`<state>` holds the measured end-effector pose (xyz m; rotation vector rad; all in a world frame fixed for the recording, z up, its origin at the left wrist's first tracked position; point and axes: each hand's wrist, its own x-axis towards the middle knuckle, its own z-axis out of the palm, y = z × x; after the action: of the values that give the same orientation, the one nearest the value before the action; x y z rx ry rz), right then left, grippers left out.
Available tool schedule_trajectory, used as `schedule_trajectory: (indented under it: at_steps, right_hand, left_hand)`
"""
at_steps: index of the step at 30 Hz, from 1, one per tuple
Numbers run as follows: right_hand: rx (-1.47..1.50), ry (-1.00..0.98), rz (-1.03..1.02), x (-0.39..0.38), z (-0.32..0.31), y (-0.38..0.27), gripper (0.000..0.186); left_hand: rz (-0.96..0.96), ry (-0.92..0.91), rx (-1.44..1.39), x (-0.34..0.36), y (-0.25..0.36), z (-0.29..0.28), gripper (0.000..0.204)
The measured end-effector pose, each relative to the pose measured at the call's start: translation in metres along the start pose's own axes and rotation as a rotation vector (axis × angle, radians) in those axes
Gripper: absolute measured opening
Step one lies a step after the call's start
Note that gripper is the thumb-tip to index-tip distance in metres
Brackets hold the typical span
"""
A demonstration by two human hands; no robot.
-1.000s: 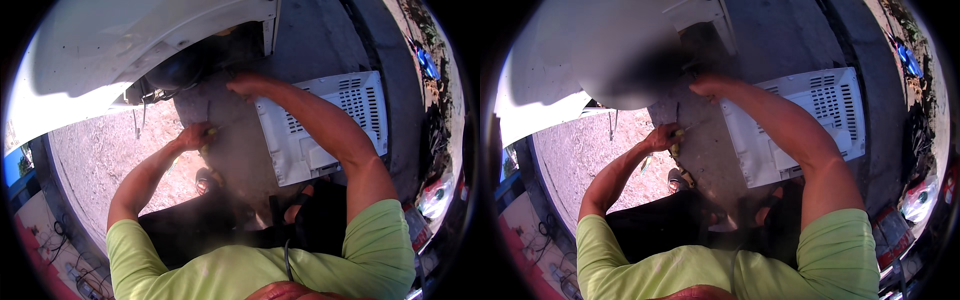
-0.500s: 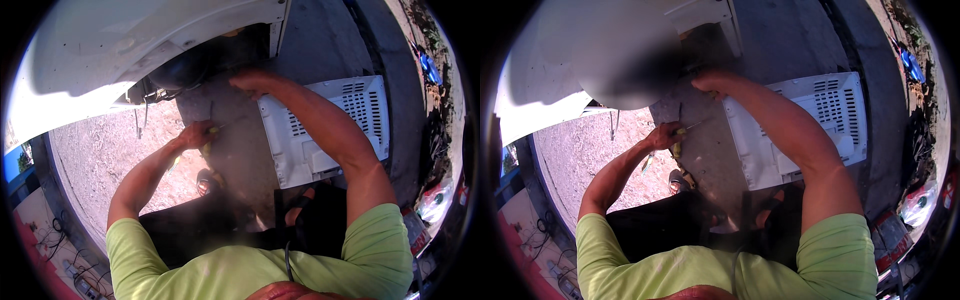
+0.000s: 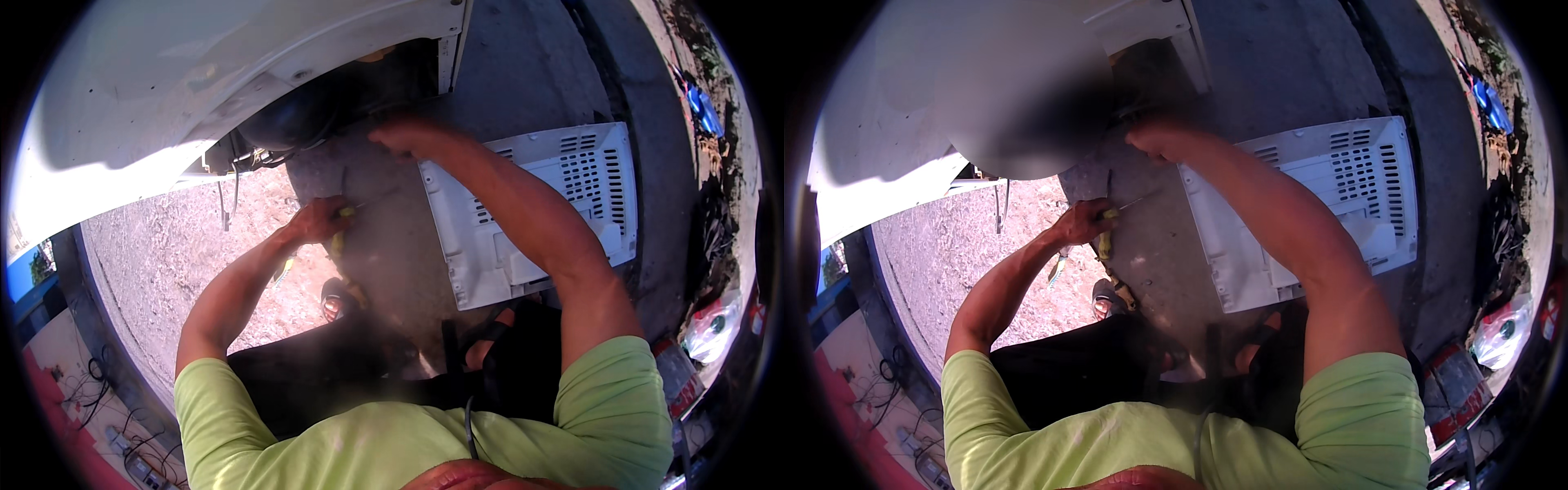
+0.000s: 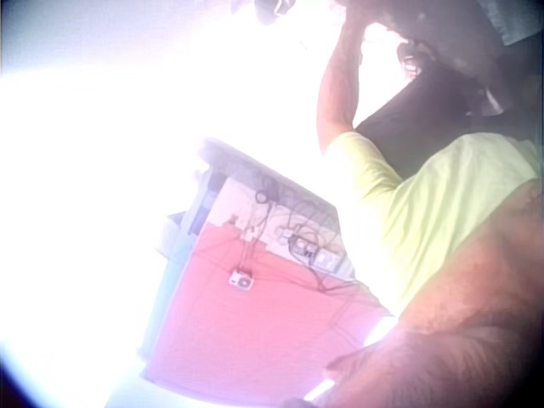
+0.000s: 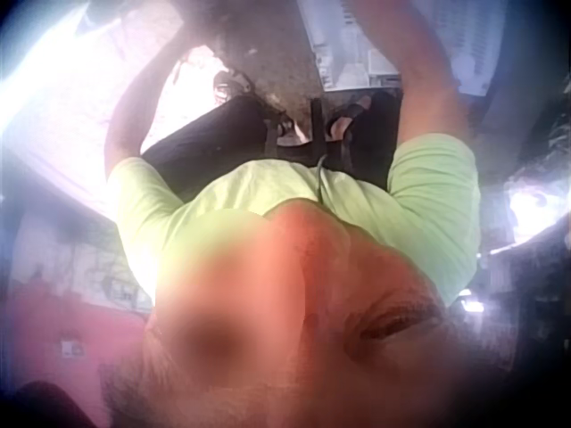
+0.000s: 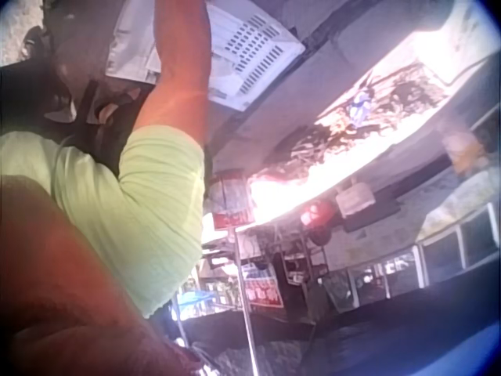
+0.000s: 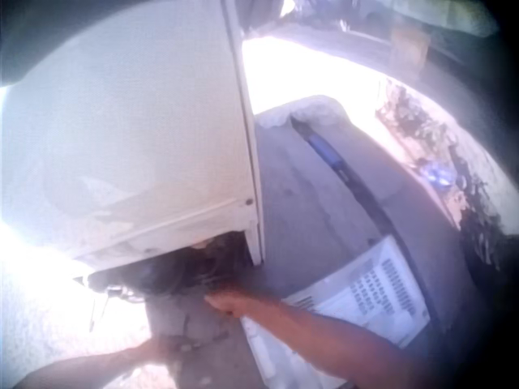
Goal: The person uses a screwdriver and pliers to remove screws and work with components at the back of an appliance.
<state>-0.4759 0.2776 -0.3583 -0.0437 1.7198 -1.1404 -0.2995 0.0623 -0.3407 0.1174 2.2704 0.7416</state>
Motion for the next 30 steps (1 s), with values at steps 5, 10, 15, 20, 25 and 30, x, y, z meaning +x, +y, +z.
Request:
schedule_trajectory:
  at_steps: [5,10,15,20,25,30]
  right_hand:
    - [0.038,0.063,-0.06,0.015,0.011,0.02,0.039]
    - [-0.489,0.335,-0.215,0.012,0.027,0.019,0.042]
    - [-0.436,0.393,-0.18,-0.008,0.033,0.008,0.04]
    - [-0.621,0.306,-0.25,-0.011,0.028,0.007,0.039]
    - [-0.721,0.104,-0.509,0.001,0.008,0.02,0.038]
    - [0.09,0.028,-0.167,0.002,0.002,0.025,0.026]
  left_hand:
    - [-0.039,-0.008,-0.009,0.003,-0.004,0.002,0.032]
    - [-0.048,-0.016,0.014,0.006,0.0,0.0,0.031]
    - [-0.023,-0.001,0.046,0.01,-0.002,0.001,0.032]
    - [-0.019,-0.004,0.031,0.015,-0.002,0.001,0.034]
    - [0.002,0.023,0.043,0.018,-0.008,0.005,0.034]
    - [-0.029,0.015,0.01,0.02,-0.009,0.007,0.033]
